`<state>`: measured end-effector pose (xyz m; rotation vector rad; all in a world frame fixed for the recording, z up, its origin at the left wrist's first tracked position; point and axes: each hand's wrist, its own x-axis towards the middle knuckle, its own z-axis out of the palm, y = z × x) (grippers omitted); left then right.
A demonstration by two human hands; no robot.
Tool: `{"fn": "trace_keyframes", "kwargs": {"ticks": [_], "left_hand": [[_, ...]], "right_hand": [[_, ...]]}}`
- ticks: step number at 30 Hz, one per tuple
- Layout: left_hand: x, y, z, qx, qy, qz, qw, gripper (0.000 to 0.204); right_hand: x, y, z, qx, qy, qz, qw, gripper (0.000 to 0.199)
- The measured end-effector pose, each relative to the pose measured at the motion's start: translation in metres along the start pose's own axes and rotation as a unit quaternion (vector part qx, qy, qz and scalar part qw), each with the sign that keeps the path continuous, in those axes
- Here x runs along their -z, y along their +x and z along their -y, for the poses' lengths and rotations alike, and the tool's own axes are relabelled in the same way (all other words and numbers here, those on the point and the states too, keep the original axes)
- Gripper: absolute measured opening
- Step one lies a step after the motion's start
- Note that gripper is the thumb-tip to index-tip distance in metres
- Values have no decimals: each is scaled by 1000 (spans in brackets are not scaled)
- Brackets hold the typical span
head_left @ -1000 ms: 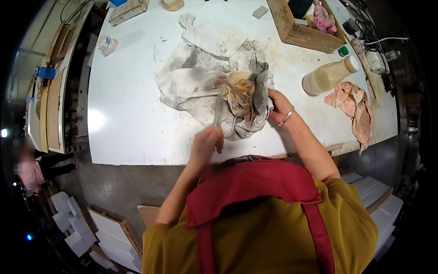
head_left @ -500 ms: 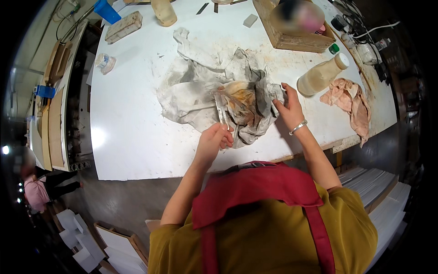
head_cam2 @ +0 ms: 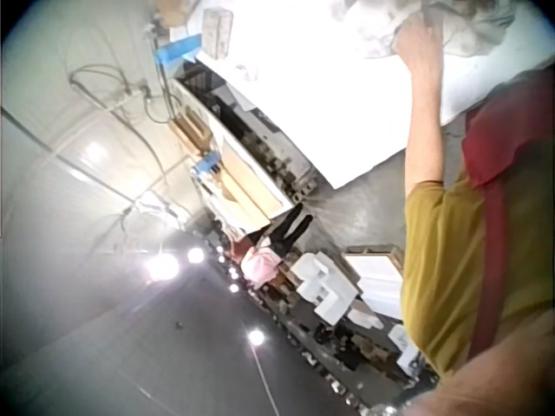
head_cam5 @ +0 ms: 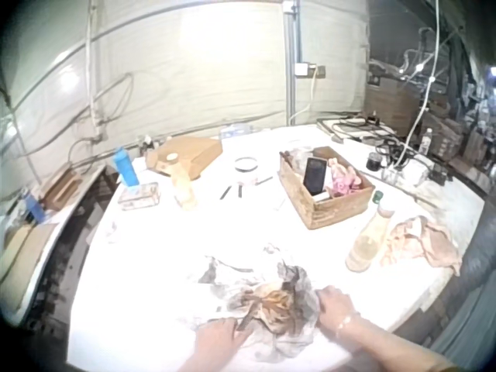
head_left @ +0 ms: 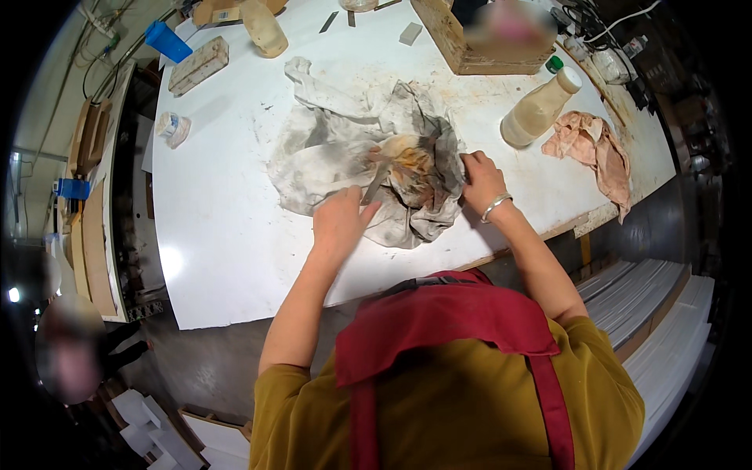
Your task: The person uses a metal scraper to scrape the surface of a flat object on a workbench, wipes it with a cloth, and applies liquid from a bottle.
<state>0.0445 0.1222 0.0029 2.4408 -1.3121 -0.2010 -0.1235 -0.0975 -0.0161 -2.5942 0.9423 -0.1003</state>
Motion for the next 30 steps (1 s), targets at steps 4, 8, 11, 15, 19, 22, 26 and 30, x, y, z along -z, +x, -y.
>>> {"fn": "trace_keyframes", "kwargs": {"ticks": [4, 8, 11, 15, 19, 22, 26, 30], "left_hand": [[-8, -3, 7, 25, -54, -7, 998, 23], [-17, -4, 16, 30, -71, -5, 997, 18], [-4, 4, 10, 144, -300, 76, 940, 16], [-1, -6, -17, 231, -698, 137, 664, 17], [-16, -12, -62, 184, -796, 273, 509, 17], [-22, -4, -74, 180, -786, 304, 507, 21], [-18, 31, -62, -189, -159, -125, 961, 14], [-25, 18, -43, -187, 80, 9, 979, 11]], "right_hand": [[22, -5, 2, 70, 120, -180, 974, 38], [46, -25, 38, 27, 361, -39, 931, 23], [27, -41, 61, -6, 602, 204, 772, 18], [15, -46, 69, -119, 752, 234, 604, 23], [18, -42, 55, -125, 810, 262, 510, 28], [20, -44, 34, -106, 821, 222, 516, 15], [41, -26, 25, -74, 755, 117, 640, 7], [17, 0, -5, -104, 555, 208, 798, 10]]}}
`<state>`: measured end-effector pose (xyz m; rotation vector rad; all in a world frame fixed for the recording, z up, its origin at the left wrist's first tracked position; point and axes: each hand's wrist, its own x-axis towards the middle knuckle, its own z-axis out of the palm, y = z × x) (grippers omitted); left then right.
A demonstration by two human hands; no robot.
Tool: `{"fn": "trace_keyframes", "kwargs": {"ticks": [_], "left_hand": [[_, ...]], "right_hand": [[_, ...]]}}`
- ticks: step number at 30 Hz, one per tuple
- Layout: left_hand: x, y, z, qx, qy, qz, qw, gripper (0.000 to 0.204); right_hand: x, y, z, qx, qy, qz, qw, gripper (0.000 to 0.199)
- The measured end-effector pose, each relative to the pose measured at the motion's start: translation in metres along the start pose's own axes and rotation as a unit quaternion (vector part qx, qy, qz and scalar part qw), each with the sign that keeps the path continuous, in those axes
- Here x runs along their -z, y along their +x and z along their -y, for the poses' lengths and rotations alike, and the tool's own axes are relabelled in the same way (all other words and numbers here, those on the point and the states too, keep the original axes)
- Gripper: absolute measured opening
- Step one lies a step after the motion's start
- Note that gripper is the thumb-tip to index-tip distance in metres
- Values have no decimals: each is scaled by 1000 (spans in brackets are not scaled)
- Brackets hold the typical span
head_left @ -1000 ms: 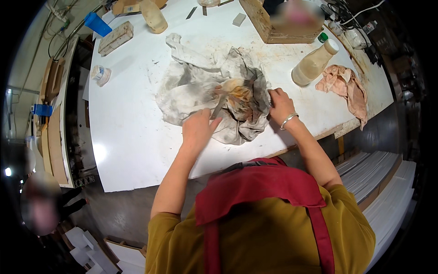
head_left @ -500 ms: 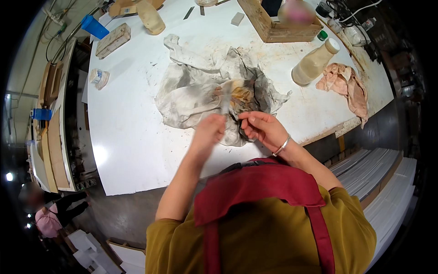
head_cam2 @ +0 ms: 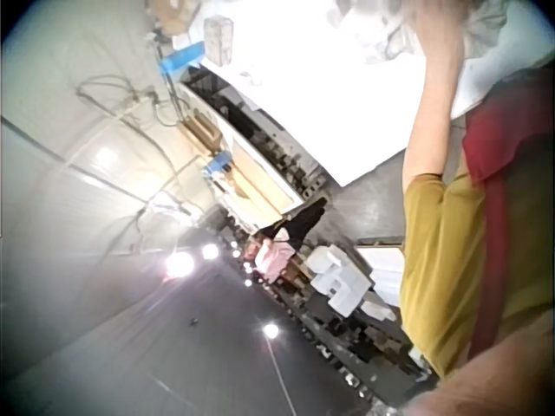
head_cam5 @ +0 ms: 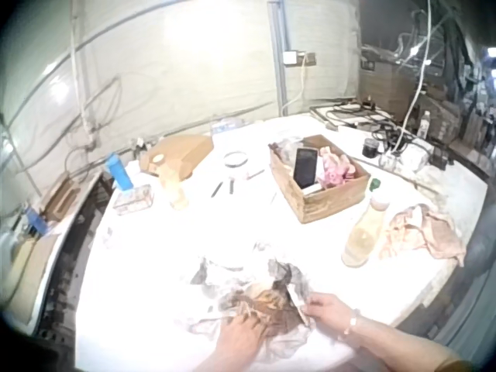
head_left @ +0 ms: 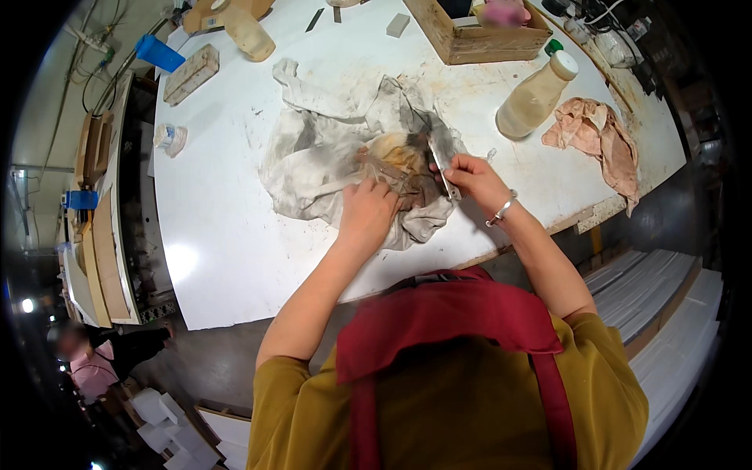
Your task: The person uses a metal scraper to scrape the surface of a flat object on a workbench, wipes it with a cloth, and applies liquid from a bottle.
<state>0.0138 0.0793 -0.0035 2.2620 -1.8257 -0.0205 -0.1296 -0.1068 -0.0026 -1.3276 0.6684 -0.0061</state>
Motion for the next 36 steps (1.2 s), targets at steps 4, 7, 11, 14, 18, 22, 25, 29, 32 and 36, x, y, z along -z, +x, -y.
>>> {"fn": "trace_keyframes", "kwargs": {"ticks": [4, 7, 11, 14, 18, 22, 25, 29, 32, 36], "left_hand": [[8, 13, 4, 1, 32, -32, 999, 14], [13, 39, 8, -28, 40, -17, 999, 18], [5, 47, 11, -98, 76, 18, 992, 17], [11, 50, 14, -142, 66, 34, 987, 18], [39, 42, 22, -120, 22, -25, 992, 15], [47, 7, 39, 137, -136, -153, 969, 8], [34, -19, 57, 262, -139, -124, 947, 20], [25, -41, 62, 342, -214, -9, 915, 24], [20, -48, 45, 416, -503, 1, 757, 25], [28, -47, 2, 402, -709, -28, 579, 27]], "right_hand": [[2, 1, -22, 21, 162, -14, 986, 13], [0, 1, -17, 16, 191, -14, 981, 14], [3, 0, -21, 30, 216, -13, 976, 12], [2, -5, -20, 34, 226, -39, 973, 11], [-2, -12, -14, 67, 174, -61, 981, 11], [-13, -20, -1, 84, -5, -69, 994, 8], [-28, -17, 10, 215, -172, -99, 956, 8], [-48, -11, 25, 304, -280, -129, 902, 8], [-55, -9, 31, 321, -369, -129, 863, 9], [-63, -13, 43, 365, -417, -142, 820, 10]]}}
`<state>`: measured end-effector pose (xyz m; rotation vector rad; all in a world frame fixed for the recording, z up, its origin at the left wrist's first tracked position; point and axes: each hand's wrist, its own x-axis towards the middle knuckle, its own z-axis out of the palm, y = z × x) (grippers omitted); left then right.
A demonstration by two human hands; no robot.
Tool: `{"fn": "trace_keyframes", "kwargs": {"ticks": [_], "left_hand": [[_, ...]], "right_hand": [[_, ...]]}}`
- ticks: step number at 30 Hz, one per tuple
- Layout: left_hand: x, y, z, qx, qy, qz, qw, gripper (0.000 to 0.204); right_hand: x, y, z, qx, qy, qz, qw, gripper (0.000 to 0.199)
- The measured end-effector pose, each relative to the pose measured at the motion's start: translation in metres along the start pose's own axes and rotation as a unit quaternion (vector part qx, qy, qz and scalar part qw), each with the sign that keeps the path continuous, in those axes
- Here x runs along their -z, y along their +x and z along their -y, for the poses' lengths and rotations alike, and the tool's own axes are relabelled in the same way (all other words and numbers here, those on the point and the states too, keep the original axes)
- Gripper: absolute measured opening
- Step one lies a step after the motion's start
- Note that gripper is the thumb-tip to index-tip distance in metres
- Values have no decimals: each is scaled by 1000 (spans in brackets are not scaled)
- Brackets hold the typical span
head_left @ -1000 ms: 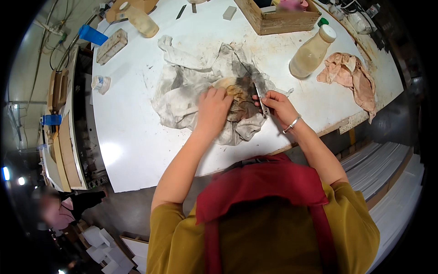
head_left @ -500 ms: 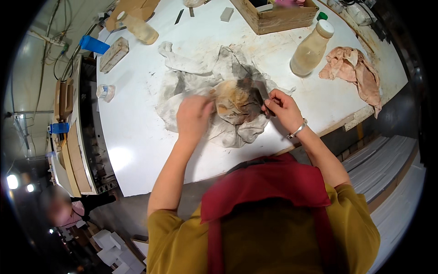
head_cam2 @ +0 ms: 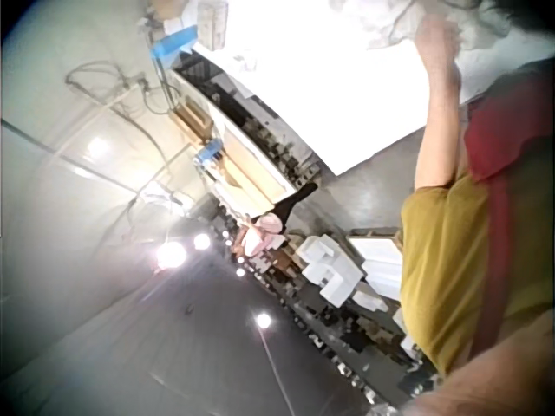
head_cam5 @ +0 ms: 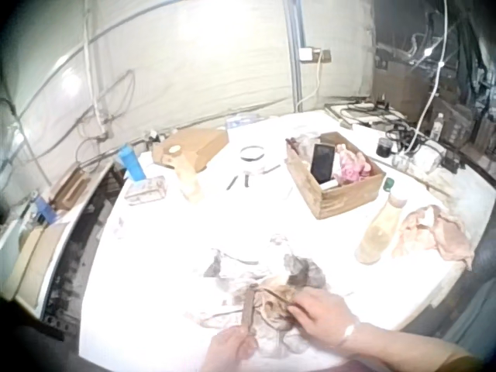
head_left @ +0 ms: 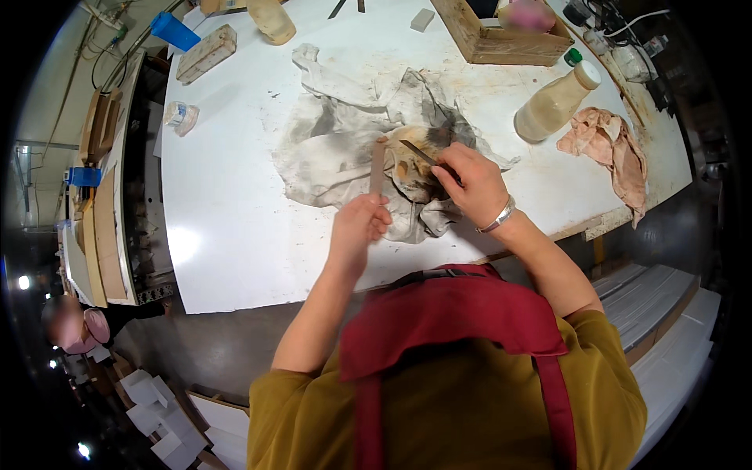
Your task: The person uses a metal scraper to scrape the surface of a flat object on a workbench, wipes it with a cloth, and applies liquid from a bottle.
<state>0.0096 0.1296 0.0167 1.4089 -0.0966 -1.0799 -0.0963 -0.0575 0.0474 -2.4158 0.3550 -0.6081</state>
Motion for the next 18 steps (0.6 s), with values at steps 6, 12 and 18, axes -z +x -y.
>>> {"fn": "trace_keyframes", "kwargs": {"ticks": [6, 12, 18], "left_hand": [[-35, 1, 18, 35, -73, 88, 993, 25], [-48, 7, 29, 28, -63, 89, 994, 22], [-48, 12, 45, 17, -91, 68, 993, 16]], "right_hand": [[18, -11, 8, 50, -130, 115, 984, 11], [17, -28, -2, 166, -187, 223, 942, 12], [16, -24, -9, 198, -216, 282, 914, 9]]}}
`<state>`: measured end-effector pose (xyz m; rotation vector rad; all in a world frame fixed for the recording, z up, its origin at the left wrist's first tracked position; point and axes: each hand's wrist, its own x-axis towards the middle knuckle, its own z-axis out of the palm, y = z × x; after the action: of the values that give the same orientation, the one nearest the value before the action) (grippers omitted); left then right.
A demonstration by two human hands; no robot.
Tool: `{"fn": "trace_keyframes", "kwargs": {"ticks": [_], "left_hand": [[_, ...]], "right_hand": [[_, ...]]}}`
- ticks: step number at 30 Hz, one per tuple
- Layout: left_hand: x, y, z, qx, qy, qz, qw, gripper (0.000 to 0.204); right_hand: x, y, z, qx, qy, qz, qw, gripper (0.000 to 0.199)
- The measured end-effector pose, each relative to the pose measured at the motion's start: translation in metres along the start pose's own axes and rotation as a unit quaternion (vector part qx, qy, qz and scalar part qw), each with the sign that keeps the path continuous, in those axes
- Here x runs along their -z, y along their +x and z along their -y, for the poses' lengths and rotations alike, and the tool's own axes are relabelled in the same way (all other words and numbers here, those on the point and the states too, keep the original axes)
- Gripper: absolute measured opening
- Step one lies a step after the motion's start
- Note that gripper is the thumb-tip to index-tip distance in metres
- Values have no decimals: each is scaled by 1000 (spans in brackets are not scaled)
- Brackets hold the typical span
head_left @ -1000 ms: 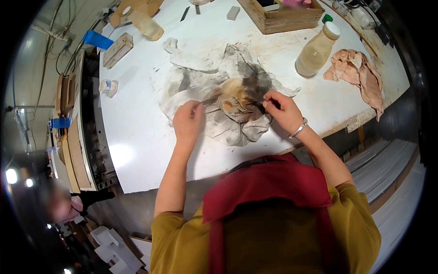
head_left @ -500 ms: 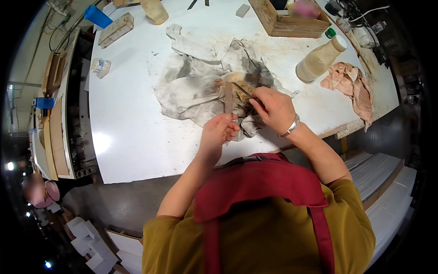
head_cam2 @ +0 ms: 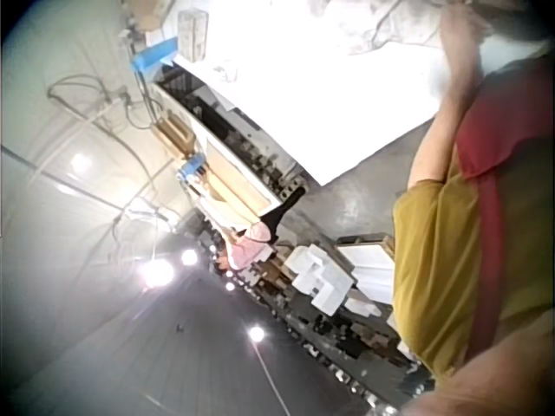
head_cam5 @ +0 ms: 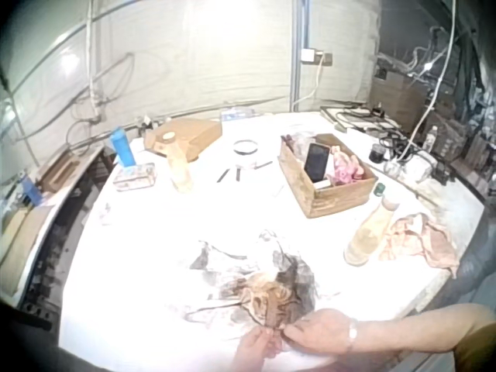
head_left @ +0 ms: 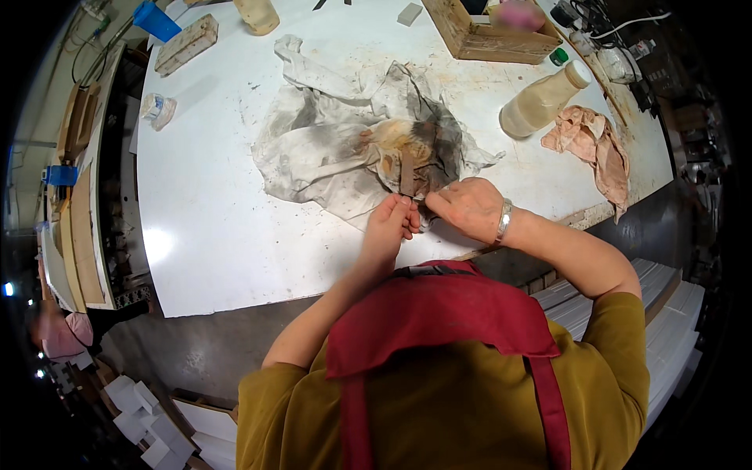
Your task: The person uses a metal scraper to scrape the surface of a flat object on a workbench, wipes it with a cloth, and applies liquid from a bottle.
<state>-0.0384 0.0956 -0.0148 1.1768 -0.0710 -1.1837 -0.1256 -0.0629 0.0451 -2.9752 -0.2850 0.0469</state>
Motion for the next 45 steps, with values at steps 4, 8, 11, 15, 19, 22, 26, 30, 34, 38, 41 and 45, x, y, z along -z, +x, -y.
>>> {"fn": "trace_keyframes", "kwargs": {"ticks": [4, 8, 11, 15, 19, 22, 26, 30, 34, 38, 41, 45], "left_hand": [[1, 4, 10, -8, -12, -21, 1000, 18], [-1, 5, 10, -4, -19, -39, 999, 19], [2, 6, 12, -1, -20, -46, 999, 18], [-1, 3, 4, 21, -13, -53, 998, 17], [-4, 1, 0, 1, -13, -61, 998, 15], [-6, 2, 1, -4, -3, -54, 999, 16], [-5, 3, 3, -5, -13, -53, 998, 18], [-8, 2, 4, -14, -17, -59, 998, 18], [-11, 2, 4, 0, -16, -73, 997, 17], [-3, 4, 7, 4, -26, -84, 996, 17], [-3, 5, 7, -2, -18, -75, 997, 17], [-6, 6, 8, -6, -23, -70, 997, 17]], "right_hand": [[-14, 7, -9, 20, 10, 16, 1000, 8], [-19, 17, -6, 23, -16, 10, 1000, 8], [-26, 25, -5, 18, -11, 7, 1000, 8], [-19, 22, -5, 11, -7, 22, 1000, 8], [-13, 6, 0, 11, 15, -6, 1000, 8], [-19, 5, -2, 15, 12, -15, 1000, 8], [-25, 11, -9, 17, -8, 4, 1000, 8], [-30, 15, -10, 11, -6, 7, 1000, 8], [-33, 21, -10, 4, -5, 0, 1000, 8], [-24, 14, -3, -8, -1, 26, 1000, 9], [-21, 8, 1, -10, 10, 30, 999, 8], [-25, 12, -3, -8, -16, 20, 1000, 8]]}}
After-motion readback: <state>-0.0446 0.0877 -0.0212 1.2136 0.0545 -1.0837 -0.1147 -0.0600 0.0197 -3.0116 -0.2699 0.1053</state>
